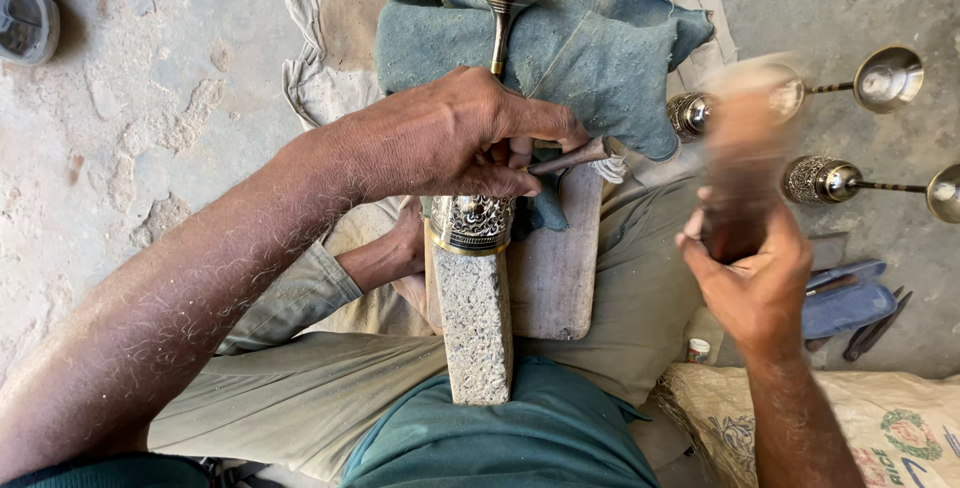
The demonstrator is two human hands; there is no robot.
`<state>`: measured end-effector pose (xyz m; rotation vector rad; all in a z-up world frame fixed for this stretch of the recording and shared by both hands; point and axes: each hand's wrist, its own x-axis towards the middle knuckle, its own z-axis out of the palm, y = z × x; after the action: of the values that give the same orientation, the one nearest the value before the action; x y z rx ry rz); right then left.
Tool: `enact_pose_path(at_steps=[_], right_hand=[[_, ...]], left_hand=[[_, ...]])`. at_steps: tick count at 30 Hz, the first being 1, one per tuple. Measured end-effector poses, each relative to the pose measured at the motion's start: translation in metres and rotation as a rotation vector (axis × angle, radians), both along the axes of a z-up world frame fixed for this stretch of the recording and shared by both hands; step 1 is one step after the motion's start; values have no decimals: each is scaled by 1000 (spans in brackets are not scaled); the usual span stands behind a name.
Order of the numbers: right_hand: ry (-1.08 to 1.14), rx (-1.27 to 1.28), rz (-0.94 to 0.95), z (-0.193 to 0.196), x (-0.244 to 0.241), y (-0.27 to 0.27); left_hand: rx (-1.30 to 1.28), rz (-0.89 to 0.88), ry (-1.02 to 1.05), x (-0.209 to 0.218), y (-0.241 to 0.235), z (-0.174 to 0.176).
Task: The person sits cross-legged on the floor and uses a wooden mallet to strike a metal chisel, engraving intricate patterns onto a brass goblet stem. The goblet is held steady against a stone block wrapped in cloth.
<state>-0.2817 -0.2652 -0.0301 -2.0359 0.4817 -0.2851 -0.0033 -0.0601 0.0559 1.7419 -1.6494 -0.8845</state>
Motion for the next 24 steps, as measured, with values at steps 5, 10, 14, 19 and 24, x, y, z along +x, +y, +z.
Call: enact_pose_path(at_steps=[5,10,14,19,24], right_hand=[[88,-242,-19,-3,0,0],[-19,33,-34,-2,3,5],[-207,479,-64,-1,3,8],[-91,198,-80,3,0,5],[-43,120,-56,11,7,-8]], left_hand=[[30,-6,3,1,1,0],[44,-12,21,2,1,1],[30,-10,41,3,2,0],[26,79,-21,-2,3,-1],[44,211,-107,-12,10,0]])
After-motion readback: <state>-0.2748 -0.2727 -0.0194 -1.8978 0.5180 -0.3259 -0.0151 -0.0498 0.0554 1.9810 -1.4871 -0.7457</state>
